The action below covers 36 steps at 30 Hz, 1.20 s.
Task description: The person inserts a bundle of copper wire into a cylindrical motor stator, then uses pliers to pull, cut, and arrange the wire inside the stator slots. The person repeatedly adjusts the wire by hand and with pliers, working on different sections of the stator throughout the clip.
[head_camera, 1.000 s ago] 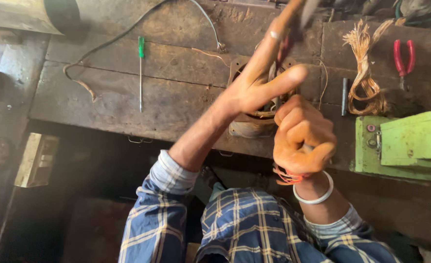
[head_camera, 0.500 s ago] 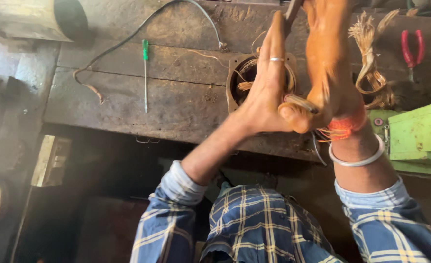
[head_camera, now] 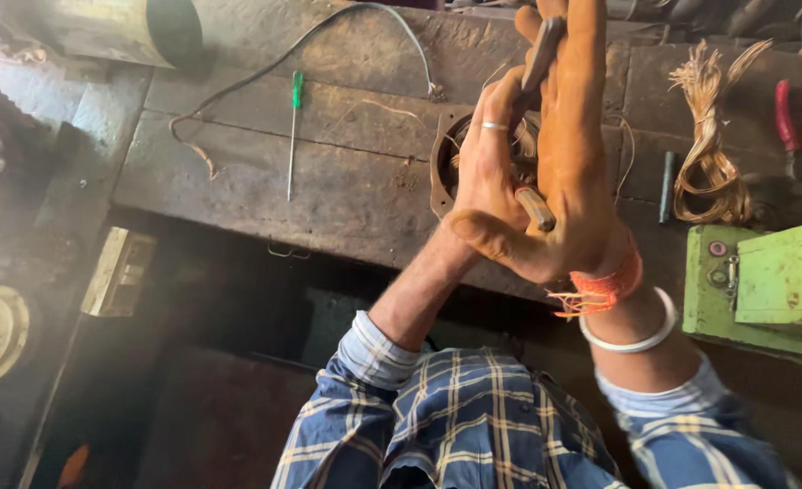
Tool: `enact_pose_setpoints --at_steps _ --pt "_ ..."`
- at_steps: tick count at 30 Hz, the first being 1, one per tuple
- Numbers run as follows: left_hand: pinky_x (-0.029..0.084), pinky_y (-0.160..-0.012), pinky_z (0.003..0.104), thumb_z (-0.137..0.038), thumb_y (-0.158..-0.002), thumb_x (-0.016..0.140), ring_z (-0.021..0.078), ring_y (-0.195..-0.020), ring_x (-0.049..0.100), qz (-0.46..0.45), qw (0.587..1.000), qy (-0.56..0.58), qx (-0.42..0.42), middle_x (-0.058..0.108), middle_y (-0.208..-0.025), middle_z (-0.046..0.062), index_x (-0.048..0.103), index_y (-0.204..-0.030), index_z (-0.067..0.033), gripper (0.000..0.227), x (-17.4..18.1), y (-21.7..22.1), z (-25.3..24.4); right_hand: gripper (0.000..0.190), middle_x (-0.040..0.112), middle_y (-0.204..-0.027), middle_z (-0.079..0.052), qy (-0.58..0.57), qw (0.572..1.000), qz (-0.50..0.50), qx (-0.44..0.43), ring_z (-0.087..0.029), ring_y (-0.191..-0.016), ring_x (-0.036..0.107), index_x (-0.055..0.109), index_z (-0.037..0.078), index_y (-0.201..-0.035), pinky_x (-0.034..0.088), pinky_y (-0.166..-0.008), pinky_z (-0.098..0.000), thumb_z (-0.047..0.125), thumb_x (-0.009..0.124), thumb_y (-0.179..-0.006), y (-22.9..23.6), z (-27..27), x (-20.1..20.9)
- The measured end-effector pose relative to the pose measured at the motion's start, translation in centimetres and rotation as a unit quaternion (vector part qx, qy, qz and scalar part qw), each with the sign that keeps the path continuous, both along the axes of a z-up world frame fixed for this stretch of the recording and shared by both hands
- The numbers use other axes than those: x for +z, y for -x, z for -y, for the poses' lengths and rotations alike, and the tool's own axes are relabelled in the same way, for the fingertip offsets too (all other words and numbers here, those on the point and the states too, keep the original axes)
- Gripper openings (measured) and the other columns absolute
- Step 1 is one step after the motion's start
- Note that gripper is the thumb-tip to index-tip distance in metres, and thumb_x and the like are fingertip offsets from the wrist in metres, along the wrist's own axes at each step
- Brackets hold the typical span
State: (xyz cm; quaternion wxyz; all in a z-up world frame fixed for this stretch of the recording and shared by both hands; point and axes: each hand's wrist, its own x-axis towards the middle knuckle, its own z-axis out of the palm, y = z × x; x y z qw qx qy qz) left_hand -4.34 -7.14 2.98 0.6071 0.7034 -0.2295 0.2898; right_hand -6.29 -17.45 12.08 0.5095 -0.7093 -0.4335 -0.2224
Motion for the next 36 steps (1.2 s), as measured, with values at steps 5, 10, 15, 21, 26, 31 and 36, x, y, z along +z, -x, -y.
enact_pose_setpoints --at_steps 5,10,15,21,26,31,36 --pt "0.051 -0.112 0.035 -0.039 -0.106 0.064 0.0296 -0.132 0.059 -0.01 1.0 -0.022 0.015 0.052 -0.146 0.017 0.032 -0.156 -0.004 0.069 0.1 -0.2 -0.5 0.115 0.019 -0.168 -0.014 -0.034 0.999 -0.034 -0.016 -0.022 -0.157 0.024 0.007 0.003 -0.165 0.024 -0.132 -0.0336 0.06 0.07 -0.087 0.2 -1.2 -1.0" --pt "0.053 -0.108 0.035 -0.033 -0.117 0.048 0.0248 -0.12 0.061 -0.034 0.998 0.049 -0.035 0.059 -0.135 0.014 0.043 -0.149 -0.0029 0.044 -1.1 -1.5 -0.6 0.088 0.053 -0.145 -0.017 -0.062 0.996 -0.032 -0.061 -0.024 -0.129 0.055 0.026 -0.002 -0.16 0.047 -0.113 -0.0355 0.046 0.072 -0.102 -0.6 -1.9 -0.6" --pt "0.053 -0.096 0.036 -0.024 -0.117 0.045 0.021 -0.103 0.062 -0.125 0.975 0.155 -0.103 0.066 -0.114 0.011 0.056 -0.131 -0.0012 0.029 -2.5 -2.4 -0.2 0.036 0.059 -0.107 -0.014 -0.097 0.991 0.026 -0.093 -0.022 -0.093 0.058 0.046 -0.002 -0.124 0.048 -0.086 -0.0324 0.024 0.064 -0.107 -0.9 -1.8 -1.0" --pt "0.051 -0.101 0.043 -0.021 -0.101 0.057 0.027 -0.109 0.063 -0.017 0.998 -0.055 -0.032 0.066 -0.113 0.011 0.058 -0.119 -0.0037 0.024 -3.8 -0.3 -1.0 0.012 0.056 -0.08 -0.011 -0.146 0.987 -0.001 -0.061 -0.024 -0.066 0.056 0.056 0.001 -0.09 0.049 -0.067 -0.0304 0.011 0.055 -0.098 2.6 -1.8 -3.0" --pt "0.05 -0.105 0.048 -0.018 -0.089 0.067 0.032 -0.114 0.063 0.122 0.977 -0.174 0.009 0.065 -0.112 0.012 0.059 -0.108 -0.0058 0.025 -3.7 2.5 -4.0 0.01 0.059 -0.093 -0.011 -0.126 0.99 0.053 -0.027 -0.03 -0.087 0.06 0.06 0.002 -0.094 0.051 -0.084 -0.0397 0.012 0.059 -0.096 5.9 -1.6 -5.7" --pt "0.049 -0.109 0.054 -0.014 -0.093 0.067 0.0338 -0.125 0.062 0.16 0.944 -0.289 -0.001 0.065 -0.122 0.01 0.061 -0.109 -0.0077 0.019 -4.3 5.1 -6.4 0.014 0.06 -0.114 -0.011 -0.209 0.948 -0.232 -0.069 -0.02 -0.099 0.057 0.061 0.003 -0.111 0.049 -0.087 -0.0345 0.016 0.06 -0.105 9.9 -0.6 -11.5" --pt "0.039 -0.118 0.056 -0.023 -0.089 0.067 0.0367 -0.144 0.046 0.044 0.893 -0.448 0.026 0.054 -0.147 0.013 0.06 -0.135 -0.0127 0.047 -3.6 7.1 -6.8 0.035 0.068 -0.097 -0.008 -0.346 0.613 -0.692 0.159 -0.019 -0.082 0.068 0.06 0.018 -0.124 0.058 -0.068 -0.037 0.03 0.064 -0.092 11.3 -0.4 -16.6"
